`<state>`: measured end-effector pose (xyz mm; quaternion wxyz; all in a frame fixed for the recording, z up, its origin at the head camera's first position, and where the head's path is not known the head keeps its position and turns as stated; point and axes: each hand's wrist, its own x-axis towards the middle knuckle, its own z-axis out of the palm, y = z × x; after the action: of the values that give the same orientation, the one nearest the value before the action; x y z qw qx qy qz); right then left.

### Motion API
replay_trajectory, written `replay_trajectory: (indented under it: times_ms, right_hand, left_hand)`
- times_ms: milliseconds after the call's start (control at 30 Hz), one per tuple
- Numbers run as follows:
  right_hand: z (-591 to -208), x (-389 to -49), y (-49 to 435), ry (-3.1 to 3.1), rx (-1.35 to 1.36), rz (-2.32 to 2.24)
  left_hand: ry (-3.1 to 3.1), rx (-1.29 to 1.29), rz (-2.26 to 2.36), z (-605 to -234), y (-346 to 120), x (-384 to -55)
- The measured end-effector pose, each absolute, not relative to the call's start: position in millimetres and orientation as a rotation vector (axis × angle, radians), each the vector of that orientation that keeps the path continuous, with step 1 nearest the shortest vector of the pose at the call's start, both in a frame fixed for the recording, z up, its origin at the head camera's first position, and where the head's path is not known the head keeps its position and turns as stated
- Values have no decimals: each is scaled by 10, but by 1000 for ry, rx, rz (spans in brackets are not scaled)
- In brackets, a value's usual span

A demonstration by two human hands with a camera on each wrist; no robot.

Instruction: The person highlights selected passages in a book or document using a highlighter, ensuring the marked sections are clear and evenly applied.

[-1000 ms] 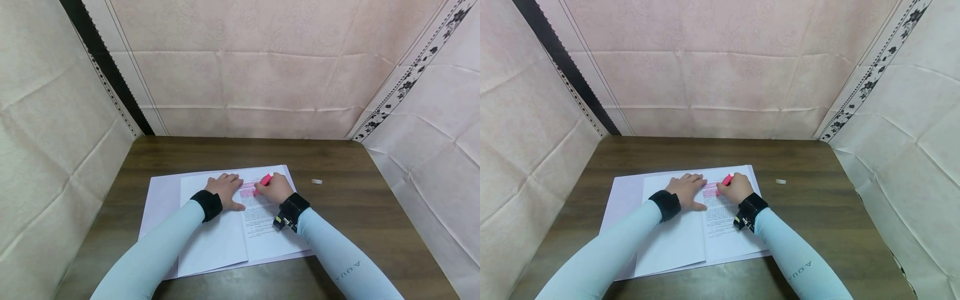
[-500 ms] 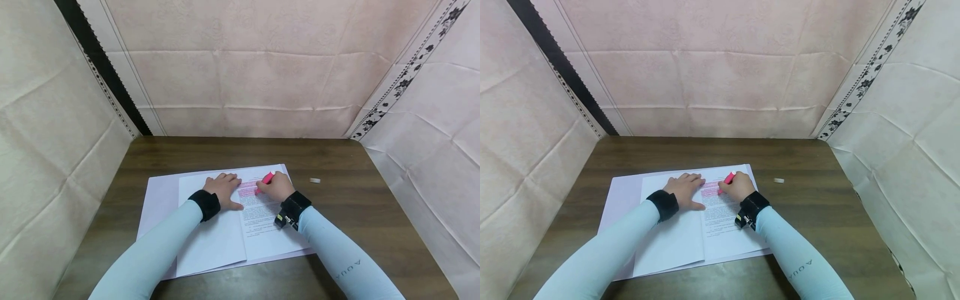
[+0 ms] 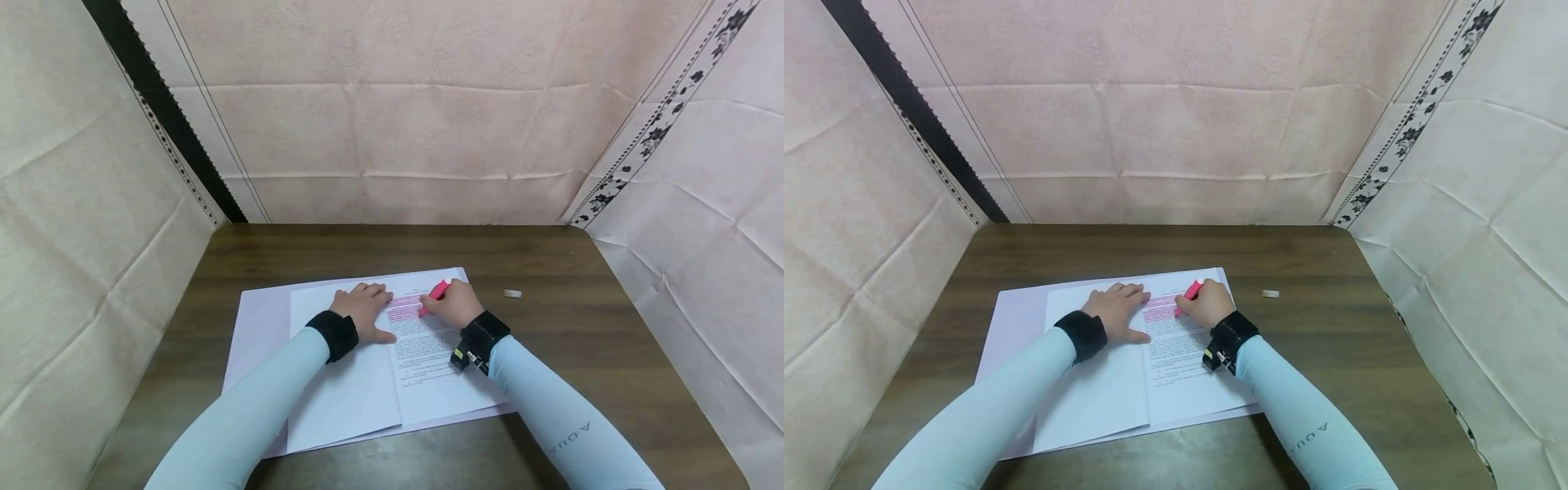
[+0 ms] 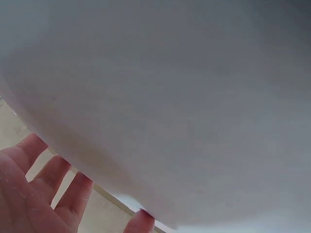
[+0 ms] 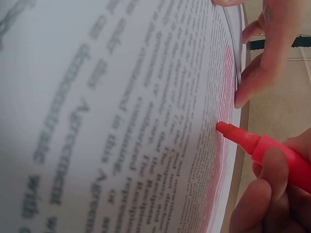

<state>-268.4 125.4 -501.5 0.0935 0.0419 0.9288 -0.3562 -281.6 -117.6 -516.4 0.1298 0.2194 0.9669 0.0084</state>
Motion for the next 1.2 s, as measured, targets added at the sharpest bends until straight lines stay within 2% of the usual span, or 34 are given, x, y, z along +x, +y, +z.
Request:
replay_trajectory:
  times_ms: [1200]
  right_hand:
    - [-5072, -2783, 1513, 2756, 145, -1064]
  left_hand:
    - [2817, 643, 55, -5182, -1199, -2806]
